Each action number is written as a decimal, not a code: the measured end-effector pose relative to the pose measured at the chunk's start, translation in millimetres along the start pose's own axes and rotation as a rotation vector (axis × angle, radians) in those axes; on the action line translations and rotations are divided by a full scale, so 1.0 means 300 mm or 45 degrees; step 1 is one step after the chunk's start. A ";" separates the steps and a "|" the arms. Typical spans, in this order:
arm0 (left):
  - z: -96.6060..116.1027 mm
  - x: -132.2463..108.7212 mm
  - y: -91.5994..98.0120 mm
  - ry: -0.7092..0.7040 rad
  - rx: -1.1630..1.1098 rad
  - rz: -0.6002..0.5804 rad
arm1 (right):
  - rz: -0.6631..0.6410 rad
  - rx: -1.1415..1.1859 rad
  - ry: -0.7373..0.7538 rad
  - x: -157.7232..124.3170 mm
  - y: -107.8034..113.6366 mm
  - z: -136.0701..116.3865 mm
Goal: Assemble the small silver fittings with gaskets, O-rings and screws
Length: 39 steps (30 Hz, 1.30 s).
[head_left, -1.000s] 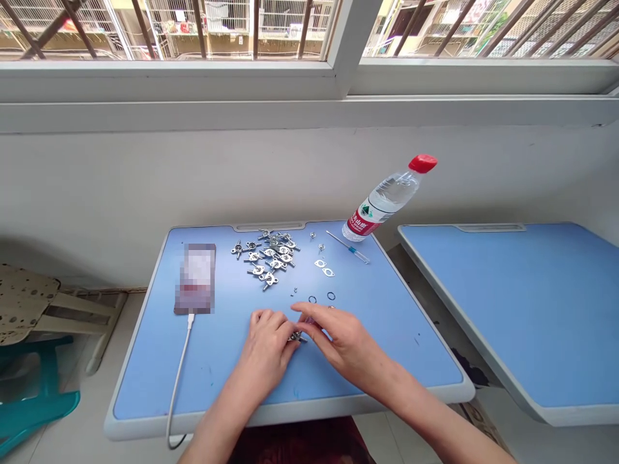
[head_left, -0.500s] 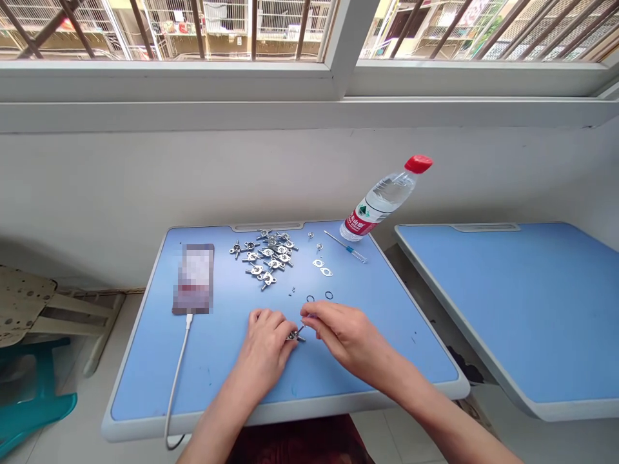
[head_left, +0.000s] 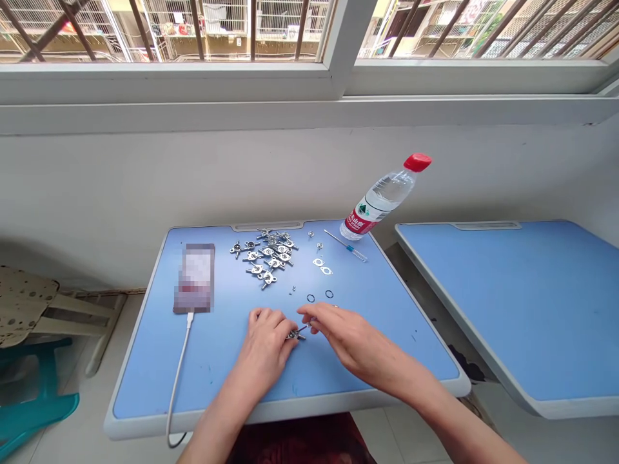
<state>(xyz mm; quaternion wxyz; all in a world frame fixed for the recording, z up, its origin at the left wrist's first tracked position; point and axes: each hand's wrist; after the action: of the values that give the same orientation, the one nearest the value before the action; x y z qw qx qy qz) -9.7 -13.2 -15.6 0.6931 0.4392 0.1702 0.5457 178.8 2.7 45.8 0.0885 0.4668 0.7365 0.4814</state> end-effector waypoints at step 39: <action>-0.012 -0.012 -0.003 -0.012 0.048 0.033 | 0.279 -0.055 -0.202 0.014 -0.107 -0.014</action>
<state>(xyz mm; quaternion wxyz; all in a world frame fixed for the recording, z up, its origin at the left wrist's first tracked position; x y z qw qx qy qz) -12.9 -14.9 -19.0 0.6783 0.4569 0.1713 0.5494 154.7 0.1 24.0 0.1034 0.5790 0.6614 0.4654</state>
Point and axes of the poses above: each hand's wrist, its own x-axis towards the middle knuckle, its own y-axis out of the back of the hand, z = x × y, and after that the axes turned 9 degrees about z, right-handed
